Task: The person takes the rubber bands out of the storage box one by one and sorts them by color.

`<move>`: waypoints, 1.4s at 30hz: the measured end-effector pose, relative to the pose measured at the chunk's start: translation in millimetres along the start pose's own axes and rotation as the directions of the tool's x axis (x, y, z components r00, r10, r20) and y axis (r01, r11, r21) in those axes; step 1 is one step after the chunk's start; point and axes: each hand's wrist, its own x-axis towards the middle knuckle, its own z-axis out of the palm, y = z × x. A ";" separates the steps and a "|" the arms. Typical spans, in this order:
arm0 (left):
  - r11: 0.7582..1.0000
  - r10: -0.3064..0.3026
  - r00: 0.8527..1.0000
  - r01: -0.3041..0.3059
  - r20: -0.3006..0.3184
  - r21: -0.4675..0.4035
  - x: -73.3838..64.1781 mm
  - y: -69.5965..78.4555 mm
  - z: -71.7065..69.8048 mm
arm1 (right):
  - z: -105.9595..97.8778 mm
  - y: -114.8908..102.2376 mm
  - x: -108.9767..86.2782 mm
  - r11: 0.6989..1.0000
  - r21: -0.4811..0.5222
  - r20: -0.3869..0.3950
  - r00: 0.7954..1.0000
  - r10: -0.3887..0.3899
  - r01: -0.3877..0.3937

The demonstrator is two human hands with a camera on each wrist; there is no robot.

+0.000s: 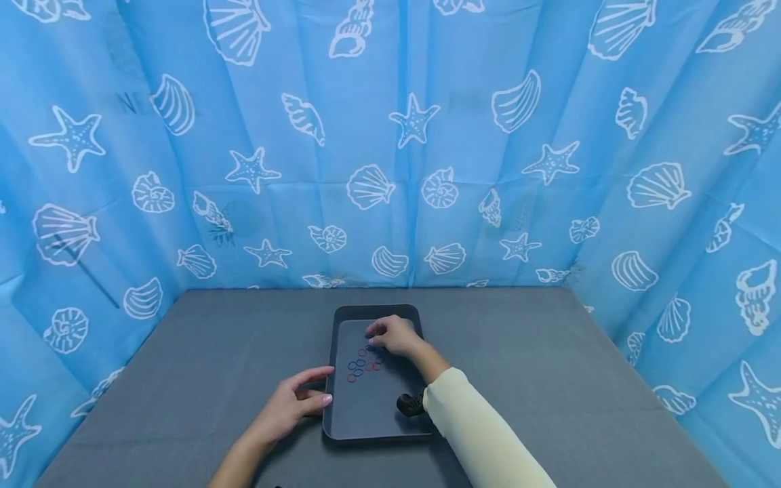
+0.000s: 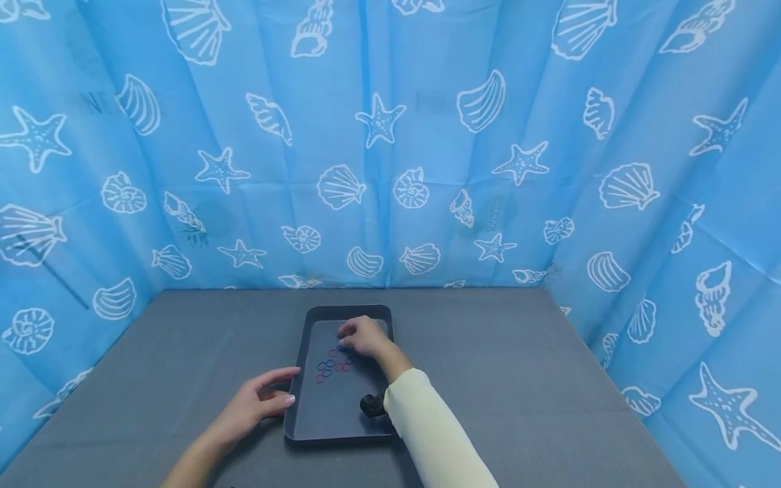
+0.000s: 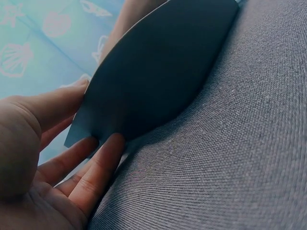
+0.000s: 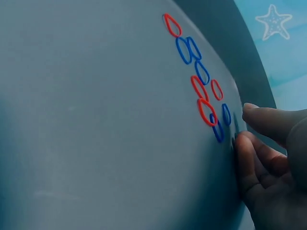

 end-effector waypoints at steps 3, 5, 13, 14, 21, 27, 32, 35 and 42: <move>1.000 -0.002 1.000 0.002 -0.005 -0.001 0.4 0.9 0.4 | 2.4 1.2 1.3 1.000 -0.014 0.004 1.000 0.000 0.000; 1.000 -0.005 1.000 0.005 -0.009 0.001 0.1 1.6 0.6 | 4.3 2.4 2.7 1.000 -0.028 0.004 1.000 -0.007 0.007; 1.000 0.008 1.000 -0.008 -0.006 0.008 -2.1 1.8 0.9 | 6.9 2.2 3.4 0.998 -0.057 0.000 1.000 -0.014 0.014; 1.000 0.009 1.000 -0.009 -0.005 0.009 -2.1 1.6 1.3 | 6.9 2.4 2.8 0.998 -0.058 0.001 1.000 -0.015 0.015; 1.000 0.015 1.000 -0.015 -0.004 0.005 -1.5 1.7 2.2 | 7.9 2.4 0.1 0.996 -0.090 0.011 1.000 0.000 0.001; 1.000 0.012 1.000 -0.012 -0.007 0.008 -1.2 1.5 2.1 | 8.9 2.0 1.5 0.994 -0.109 0.038 0.999 0.023 -0.019; 1.000 0.004 1.000 -0.004 -0.008 0.013 -1.3 1.4 1.8 | 7.2 0.8 1.2 0.994 -0.105 0.041 0.999 0.020 -0.016; 1.000 0.004 1.000 -0.004 -0.003 0.012 -1.2 1.6 2.1 | 4.6 -0.2 0.2 0.995 -0.101 0.035 0.999 0.002 0.001; 1.000 0.014 1.000 -0.014 -0.006 0.006 -0.7 2.2 2.9 | -6.7 -4.2 -2.6 0.994 -0.106 0.030 0.999 -0.031 0.034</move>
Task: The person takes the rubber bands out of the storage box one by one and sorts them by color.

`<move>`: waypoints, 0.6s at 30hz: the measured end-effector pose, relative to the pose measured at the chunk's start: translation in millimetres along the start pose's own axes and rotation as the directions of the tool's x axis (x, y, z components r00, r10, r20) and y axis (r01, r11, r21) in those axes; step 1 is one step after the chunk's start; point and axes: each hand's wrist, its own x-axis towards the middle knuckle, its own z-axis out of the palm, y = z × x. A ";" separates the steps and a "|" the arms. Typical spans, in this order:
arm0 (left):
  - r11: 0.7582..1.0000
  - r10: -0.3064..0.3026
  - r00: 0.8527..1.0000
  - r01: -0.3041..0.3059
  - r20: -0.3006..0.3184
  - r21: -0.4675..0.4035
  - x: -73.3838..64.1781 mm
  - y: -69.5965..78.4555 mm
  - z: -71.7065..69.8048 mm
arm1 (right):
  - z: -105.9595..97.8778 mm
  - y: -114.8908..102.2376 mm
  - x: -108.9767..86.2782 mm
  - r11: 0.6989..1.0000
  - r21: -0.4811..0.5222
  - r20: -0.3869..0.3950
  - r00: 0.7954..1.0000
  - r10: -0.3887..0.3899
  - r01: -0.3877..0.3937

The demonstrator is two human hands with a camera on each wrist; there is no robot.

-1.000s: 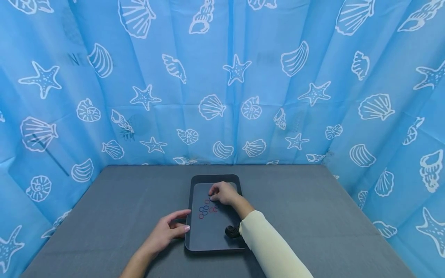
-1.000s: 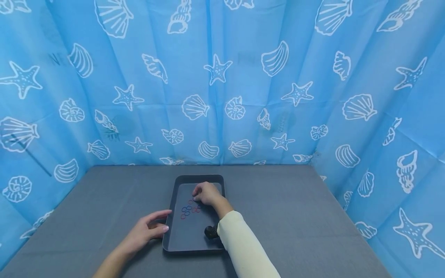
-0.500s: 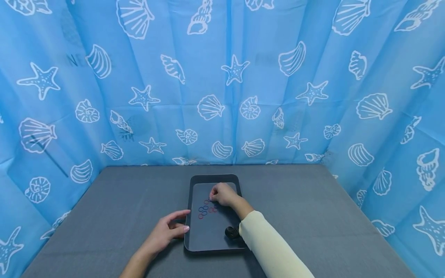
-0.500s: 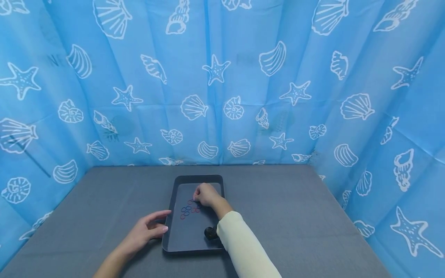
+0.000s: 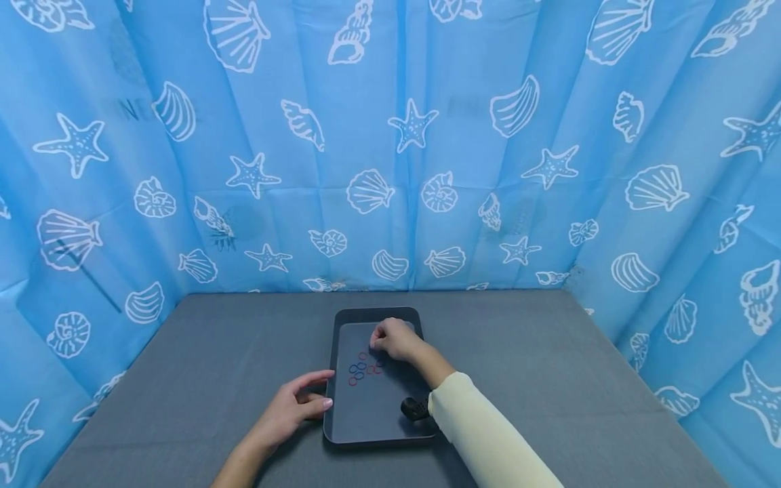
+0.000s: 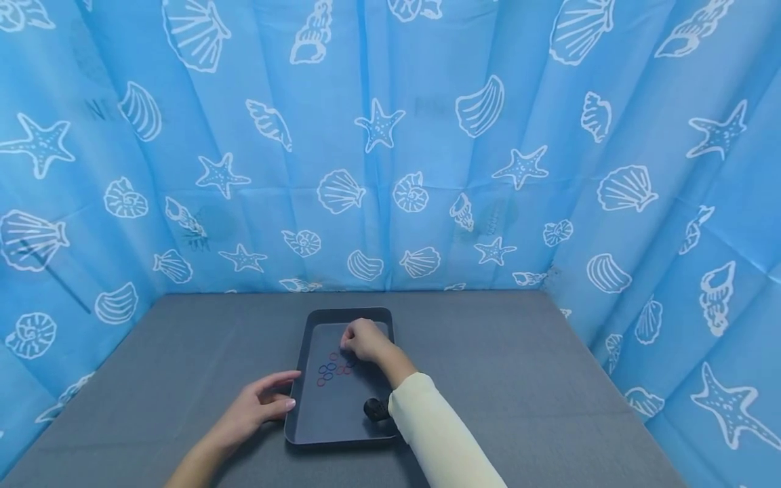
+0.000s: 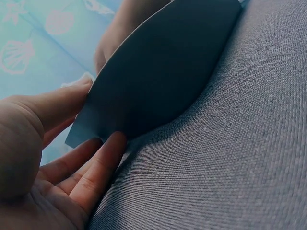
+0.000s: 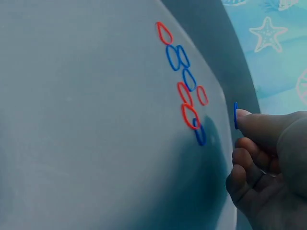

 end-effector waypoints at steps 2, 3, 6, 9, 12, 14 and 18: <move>1.000 0.002 1.000 -0.002 0.001 -0.004 0.4 0.4 0.2 | -4.3 0.1 -1.3 1.000 -0.003 -0.007 1.000 -0.013 0.013; 1.000 0.002 1.000 -0.002 0.001 -0.006 0.5 0.7 0.2 | -6.7 0.4 -2.2 1.000 -0.005 -0.013 1.000 -0.024 0.024; 1.000 0.005 1.000 -0.005 0.000 -0.005 0.7 1.0 0.5 | -14.2 1.3 -5.0 0.998 -0.009 -0.037 0.997 -0.061 0.060; 1.000 0.008 1.000 -0.008 -0.003 0.001 0.8 1.0 0.8 | -22.2 2.5 -8.6 0.996 -0.009 -0.065 0.994 -0.086 0.086; 1.000 0.011 1.000 -0.011 -0.009 0.006 0.8 0.7 1.0 | -29.7 3.2 -12.2 0.997 -0.022 -0.084 0.993 -0.082 0.081; 1.000 0.011 1.000 -0.011 -0.012 0.008 0.7 0.4 0.9 | -34.5 3.3 -14.6 0.997 -0.030 -0.096 0.993 -0.071 0.069; 1.000 0.010 1.000 -0.010 -0.011 0.008 -0.3 0.3 0.5 | -42.7 5.3 -18.7 0.998 -0.036 -0.124 0.991 -0.050 0.046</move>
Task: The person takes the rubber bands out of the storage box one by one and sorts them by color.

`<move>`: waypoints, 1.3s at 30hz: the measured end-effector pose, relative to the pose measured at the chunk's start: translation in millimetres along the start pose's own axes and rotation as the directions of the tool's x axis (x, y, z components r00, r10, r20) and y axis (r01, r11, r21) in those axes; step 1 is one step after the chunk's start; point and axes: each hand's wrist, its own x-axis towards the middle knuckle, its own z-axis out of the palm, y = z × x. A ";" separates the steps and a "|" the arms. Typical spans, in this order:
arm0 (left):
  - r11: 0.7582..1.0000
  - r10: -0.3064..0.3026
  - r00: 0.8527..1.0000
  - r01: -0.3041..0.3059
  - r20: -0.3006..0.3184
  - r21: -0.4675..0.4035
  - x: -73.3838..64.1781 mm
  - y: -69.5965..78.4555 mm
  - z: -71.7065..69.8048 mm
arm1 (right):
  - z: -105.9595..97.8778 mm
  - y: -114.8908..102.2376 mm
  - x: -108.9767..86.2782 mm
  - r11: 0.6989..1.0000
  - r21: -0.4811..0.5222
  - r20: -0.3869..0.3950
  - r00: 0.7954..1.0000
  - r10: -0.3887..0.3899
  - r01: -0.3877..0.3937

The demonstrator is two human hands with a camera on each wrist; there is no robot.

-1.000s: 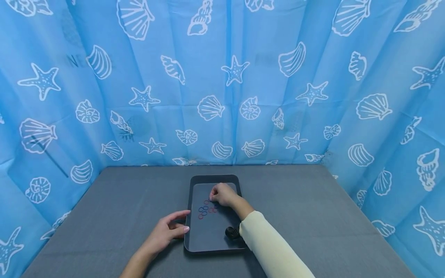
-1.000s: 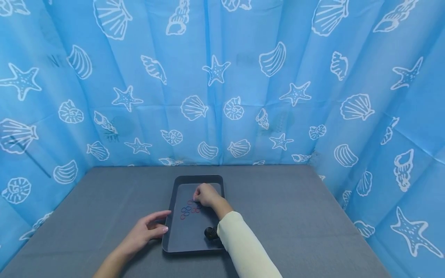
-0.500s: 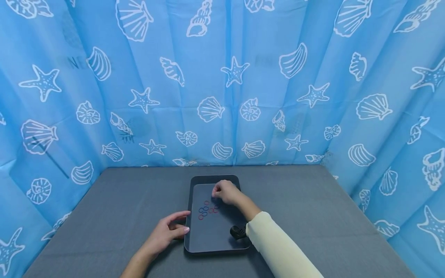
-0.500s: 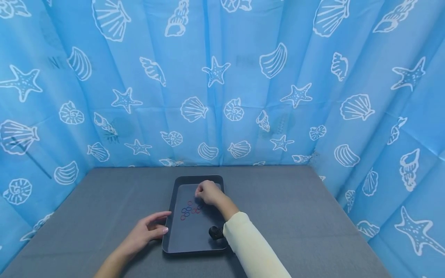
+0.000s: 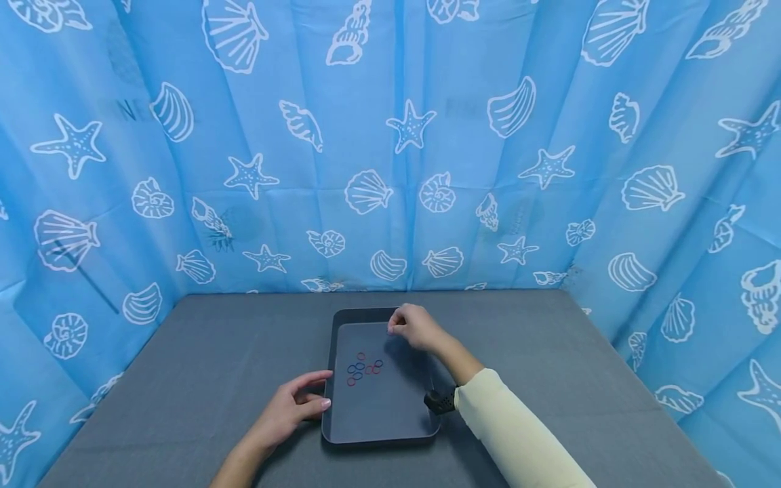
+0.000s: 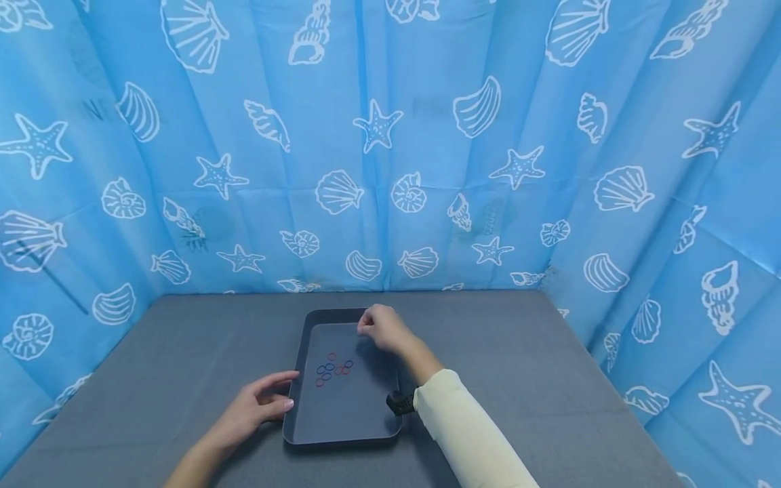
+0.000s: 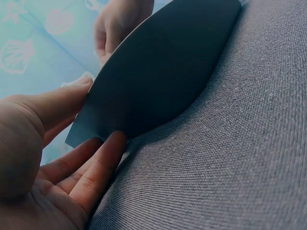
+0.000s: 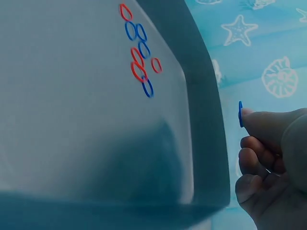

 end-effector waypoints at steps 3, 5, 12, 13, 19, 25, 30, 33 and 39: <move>1.000 0.002 1.000 -0.002 0.005 -0.001 -0.9 -0.1 -0.5 | -5.8 3.8 -2.1 1.000 0.002 -0.023 1.000 0.006 -0.006; 1.000 0.004 1.000 -0.004 0.008 -0.005 -1.0 -0.5 -1.0 | -9.2 7.9 -3.4 1.000 0.006 -0.037 0.999 0.003 -0.003; 0.999 0.019 0.999 -0.018 0.027 -0.030 0.3 -3.8 -3.8 | -18.2 24.0 -11.2 0.999 0.044 -0.102 0.995 0.011 -0.007; 0.999 0.022 0.999 -0.021 0.030 -0.031 0.4 -4.1 -4.2 | -19.1 26.2 -12.6 0.999 0.049 -0.107 0.994 0.013 -0.007; 0.999 0.024 0.999 -0.023 0.033 -0.030 0.5 -3.9 -4.6 | -22.4 43.8 -18.7 0.998 0.063 -0.136 0.990 0.025 -0.016; 1.000 0.019 0.999 -0.018 0.031 -0.026 -0.1 -5.0 -4.3 | -22.8 61.3 -24.6 0.997 0.061 -0.167 0.984 0.062 -0.053; 1.000 0.012 0.999 -0.011 0.032 -0.029 0.2 -4.9 -3.6 | -20.2 73.7 -27.6 0.994 0.062 -0.186 0.978 0.097 -0.086; 0.999 0.009 0.999 -0.008 0.033 -0.032 0.3 -4.4 -3.2 | -18.6 78.8 -28.3 0.993 0.064 -0.199 0.974 0.107 -0.096; 1.000 0.007 1.000 -0.007 0.026 -0.027 0.2 -2.8 -1.2 | -16.2 88.8 -27.0 0.989 0.041 -0.222 0.964 0.149 -0.144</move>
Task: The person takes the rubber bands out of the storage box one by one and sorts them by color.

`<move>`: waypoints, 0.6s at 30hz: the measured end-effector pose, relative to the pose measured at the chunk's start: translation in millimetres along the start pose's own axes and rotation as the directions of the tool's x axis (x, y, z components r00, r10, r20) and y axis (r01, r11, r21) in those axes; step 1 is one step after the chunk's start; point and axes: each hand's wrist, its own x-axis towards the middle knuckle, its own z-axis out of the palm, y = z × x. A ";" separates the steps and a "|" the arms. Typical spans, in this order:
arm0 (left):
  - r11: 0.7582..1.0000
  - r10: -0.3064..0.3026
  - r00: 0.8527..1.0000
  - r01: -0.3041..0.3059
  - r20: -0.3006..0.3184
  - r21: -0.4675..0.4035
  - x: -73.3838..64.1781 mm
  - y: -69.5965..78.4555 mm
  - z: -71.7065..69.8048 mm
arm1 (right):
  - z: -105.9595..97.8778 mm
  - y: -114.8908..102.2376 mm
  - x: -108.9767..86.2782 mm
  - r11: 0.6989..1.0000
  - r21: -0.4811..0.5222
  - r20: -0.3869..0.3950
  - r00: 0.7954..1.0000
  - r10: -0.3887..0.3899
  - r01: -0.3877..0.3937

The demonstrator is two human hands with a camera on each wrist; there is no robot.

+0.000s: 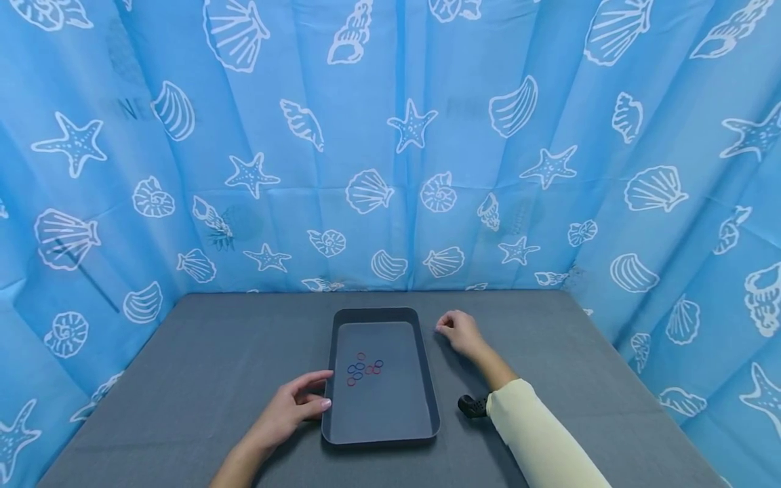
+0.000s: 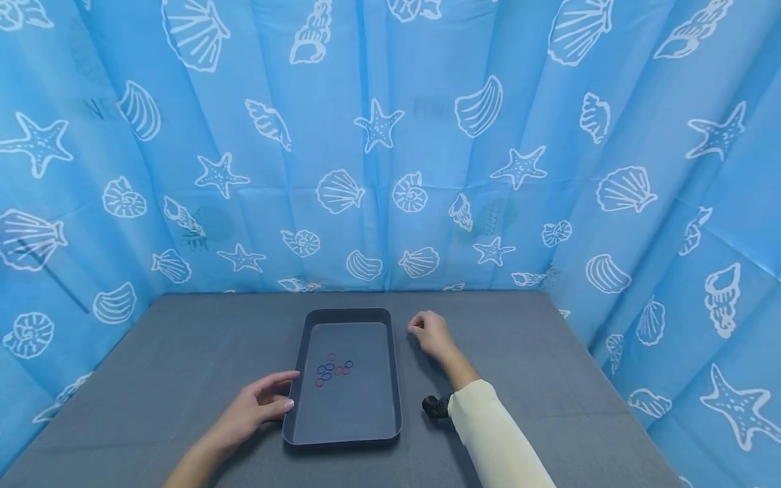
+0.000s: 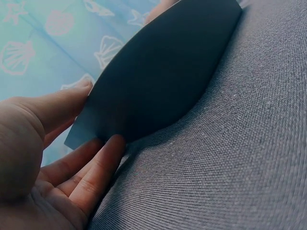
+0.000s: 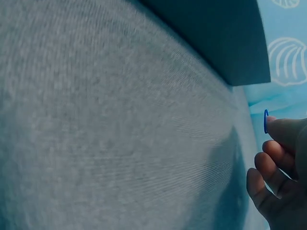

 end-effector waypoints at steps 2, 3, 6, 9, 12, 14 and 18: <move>1.000 -0.001 1.000 0.001 -0.004 0.004 -0.1 0.9 0.3 | 1.1 2.2 1.6 1.000 -0.010 0.001 1.000 0.018 -0.018; 1.000 -0.001 1.000 0.001 -0.006 0.007 -0.1 1.1 0.4 | 1.5 3.0 2.6 1.000 -0.011 0.002 1.000 0.027 -0.027; 1.000 -0.003 1.000 0.003 -0.007 0.007 0.2 1.8 1.0 | 2.3 5.9 4.2 0.999 -0.015 0.005 0.999 0.039 -0.039; 1.000 -0.006 1.000 0.006 -0.004 0.001 0.5 2.1 0.9 | 2.8 7.5 5.1 0.999 -0.018 0.002 0.999 0.041 -0.041; 1.000 -0.007 1.000 0.007 -0.003 0.000 0.1 2.1 0.6 | 4.2 9.0 6.6 0.998 -0.035 -0.002 0.999 0.051 -0.051; 1.000 -0.005 1.000 0.005 -0.002 0.001 -0.1 2.0 0.5 | 5.5 10.2 8.1 0.996 -0.052 -0.004 0.998 0.066 -0.066; 1.000 -0.003 1.000 0.003 -0.005 0.003 -0.2 1.9 0.3 | 7.9 12.7 11.9 0.991 -0.065 -0.009 0.994 0.113 -0.113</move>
